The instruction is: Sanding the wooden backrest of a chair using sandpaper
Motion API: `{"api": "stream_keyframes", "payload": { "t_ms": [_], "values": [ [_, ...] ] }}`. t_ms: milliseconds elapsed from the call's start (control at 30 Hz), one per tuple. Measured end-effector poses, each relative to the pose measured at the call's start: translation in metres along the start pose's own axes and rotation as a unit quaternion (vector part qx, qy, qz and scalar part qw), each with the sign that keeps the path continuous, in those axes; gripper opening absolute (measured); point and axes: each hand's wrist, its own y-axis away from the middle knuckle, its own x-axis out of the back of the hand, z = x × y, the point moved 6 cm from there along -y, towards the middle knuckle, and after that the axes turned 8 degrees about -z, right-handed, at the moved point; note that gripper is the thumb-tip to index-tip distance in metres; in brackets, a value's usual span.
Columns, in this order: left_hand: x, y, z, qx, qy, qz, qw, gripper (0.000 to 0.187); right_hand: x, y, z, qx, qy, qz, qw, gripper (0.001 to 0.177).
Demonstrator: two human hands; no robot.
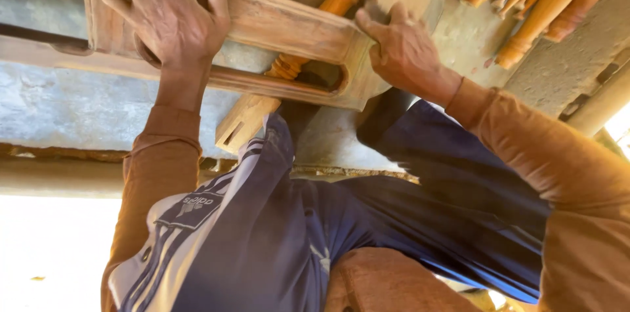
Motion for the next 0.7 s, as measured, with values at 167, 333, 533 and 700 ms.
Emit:
{"api": "stream_keyframes", "payload": {
  "t_ms": [167, 333, 533, 700],
  "values": [
    [-0.009, 0.003, -0.002, -0.01, -0.045, 0.032, 0.998, 0.025, 0.007, -0.006, 0.024, 0.139, 0.288, 0.18, 0.93, 0.037],
    [-0.006, -0.001, -0.003, 0.018, -0.034, 0.006, 0.999, 0.038, -0.016, 0.0, 0.005, 0.039, 0.029, 0.078, 0.996, 0.036],
    [0.0, -0.001, 0.005, -0.008, -0.034, 0.041, 0.999, 0.025, -0.009, -0.009, 0.011, 0.061, 0.164, 0.118, 0.977, 0.035],
    [-0.015, 0.001, -0.012, 0.033, -0.03, -0.005, 0.999, 0.032, -0.007, -0.014, -0.002, 0.159, -0.002, 0.148, 0.976, 0.042]
  ]
}}
